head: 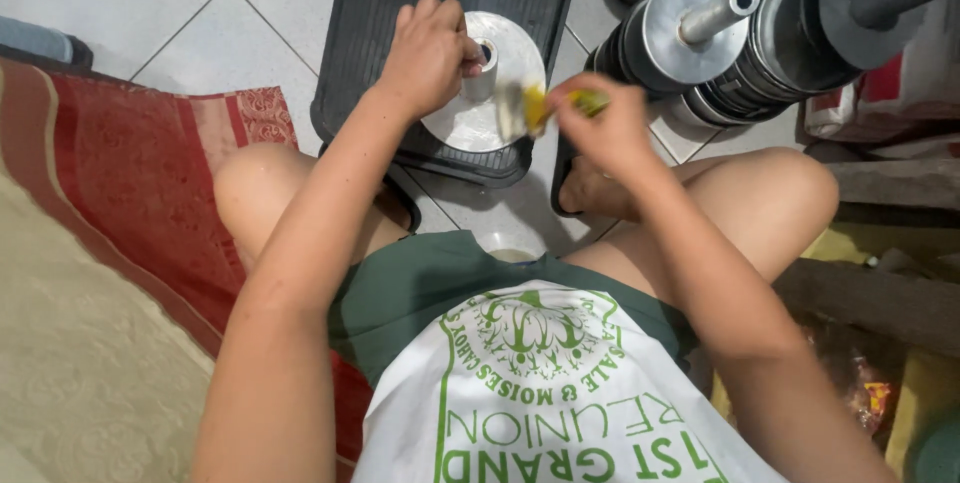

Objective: Applying grease to metal equipment parts using a brush and stacking them

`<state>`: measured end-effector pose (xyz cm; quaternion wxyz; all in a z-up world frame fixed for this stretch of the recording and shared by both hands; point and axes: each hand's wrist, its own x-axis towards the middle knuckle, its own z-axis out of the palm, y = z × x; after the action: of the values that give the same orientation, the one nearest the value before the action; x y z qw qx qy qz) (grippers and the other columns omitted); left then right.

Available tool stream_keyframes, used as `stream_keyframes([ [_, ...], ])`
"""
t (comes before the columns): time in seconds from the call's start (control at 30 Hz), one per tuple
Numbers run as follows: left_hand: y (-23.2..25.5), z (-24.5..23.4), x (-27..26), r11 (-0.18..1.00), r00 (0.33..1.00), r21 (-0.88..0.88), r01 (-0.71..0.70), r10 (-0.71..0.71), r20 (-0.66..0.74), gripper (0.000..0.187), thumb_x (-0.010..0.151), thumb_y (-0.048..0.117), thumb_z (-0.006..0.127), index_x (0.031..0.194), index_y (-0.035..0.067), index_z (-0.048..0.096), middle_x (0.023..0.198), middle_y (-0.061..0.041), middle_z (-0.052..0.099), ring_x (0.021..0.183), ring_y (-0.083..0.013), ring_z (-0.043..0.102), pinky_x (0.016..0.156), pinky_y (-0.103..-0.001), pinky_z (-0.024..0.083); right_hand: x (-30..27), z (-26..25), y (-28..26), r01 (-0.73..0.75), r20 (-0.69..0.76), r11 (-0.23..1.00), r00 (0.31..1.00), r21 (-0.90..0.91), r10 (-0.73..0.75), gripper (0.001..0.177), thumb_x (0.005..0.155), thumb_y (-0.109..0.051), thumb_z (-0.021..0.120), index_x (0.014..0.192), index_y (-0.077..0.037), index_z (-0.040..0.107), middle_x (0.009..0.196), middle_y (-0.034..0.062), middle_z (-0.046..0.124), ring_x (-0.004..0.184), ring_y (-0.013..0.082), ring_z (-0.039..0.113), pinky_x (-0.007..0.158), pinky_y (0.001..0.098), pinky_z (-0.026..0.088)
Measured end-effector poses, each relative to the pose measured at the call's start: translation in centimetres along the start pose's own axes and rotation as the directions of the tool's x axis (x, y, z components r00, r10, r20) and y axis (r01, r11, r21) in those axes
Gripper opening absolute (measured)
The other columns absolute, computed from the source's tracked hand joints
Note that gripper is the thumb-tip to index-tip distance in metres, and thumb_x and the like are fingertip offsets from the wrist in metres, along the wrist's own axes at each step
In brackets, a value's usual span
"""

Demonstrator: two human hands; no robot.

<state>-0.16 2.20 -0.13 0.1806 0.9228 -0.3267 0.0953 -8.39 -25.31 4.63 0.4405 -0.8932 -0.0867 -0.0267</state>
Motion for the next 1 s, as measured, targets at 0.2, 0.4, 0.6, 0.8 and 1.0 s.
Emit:
stream_keyframes([
  [0.2,-0.2,0.1,0.1,0.996,1.000,0.079,-0.027,0.026,0.011,0.007,0.083,0.033,0.083,0.087,0.027,0.084,0.093,-0.001,0.054,0.090,-0.0334,0.048,0.070,-0.047,0.035,3.5,-1.6,2.9,0.041,0.202,0.985,0.979,-0.167,-0.007,0.014,0.103,-0.017,0.070,0.110,-0.005,0.073,0.104,0.0152,0.076,0.087,0.0268,0.073,0.078,0.0394,0.058],
  [0.4,-0.1,0.4,0.1,0.999,0.999,0.032,0.012,-0.014,0.052,0.008,0.085,0.031,0.080,0.091,0.027,0.084,0.093,-0.003,0.054,0.091,-0.0343,0.048,0.071,-0.048,0.036,1.3,-1.6,-0.7,0.176,0.312,0.983,0.933,0.046,-0.182,0.010,0.100,-0.014,0.071,0.106,-0.007,0.075,0.104,0.0092,0.078,0.092,0.0200,0.073,0.086,0.0334,0.056],
  [0.6,0.4,-0.1,0.2,0.999,0.998,0.045,-0.001,-0.002,0.058,0.011,0.084,0.028,0.082,0.093,0.022,0.084,0.092,-0.003,0.053,0.093,-0.0337,0.047,0.074,-0.048,0.036,4.9,-3.3,1.0,0.099,0.242,0.976,0.969,-0.192,-0.051,0.019,0.105,-0.015,0.069,0.117,0.000,0.074,0.111,0.0205,0.075,0.094,0.0325,0.071,0.082,0.0419,0.057],
  [0.8,0.7,0.0,0.1,1.000,0.997,0.006,-0.001,0.001,0.078,0.011,0.084,0.032,0.080,0.091,0.025,0.084,0.092,-0.002,0.052,0.094,-0.0339,0.048,0.073,-0.049,0.036,5.6,-0.8,0.8,0.175,0.417,0.982,0.899,-0.067,-0.132,0.009,0.096,-0.018,0.073,0.099,-0.010,0.076,0.094,0.0040,0.078,0.086,0.0169,0.072,0.079,0.0322,0.050],
  [1.0,1.2,-0.2,0.3,0.997,0.995,0.078,0.006,-0.014,0.096,0.010,0.081,0.027,0.079,0.090,0.029,0.084,0.094,-0.003,0.055,0.096,-0.0354,0.048,0.074,-0.051,0.036,10.2,-0.6,1.8,0.435,0.258,0.873,0.889,-0.222,-0.378,0.013,0.103,-0.017,0.071,0.103,-0.005,0.075,0.102,0.0096,0.078,0.092,0.0293,0.074,0.078,0.0395,0.051],
])
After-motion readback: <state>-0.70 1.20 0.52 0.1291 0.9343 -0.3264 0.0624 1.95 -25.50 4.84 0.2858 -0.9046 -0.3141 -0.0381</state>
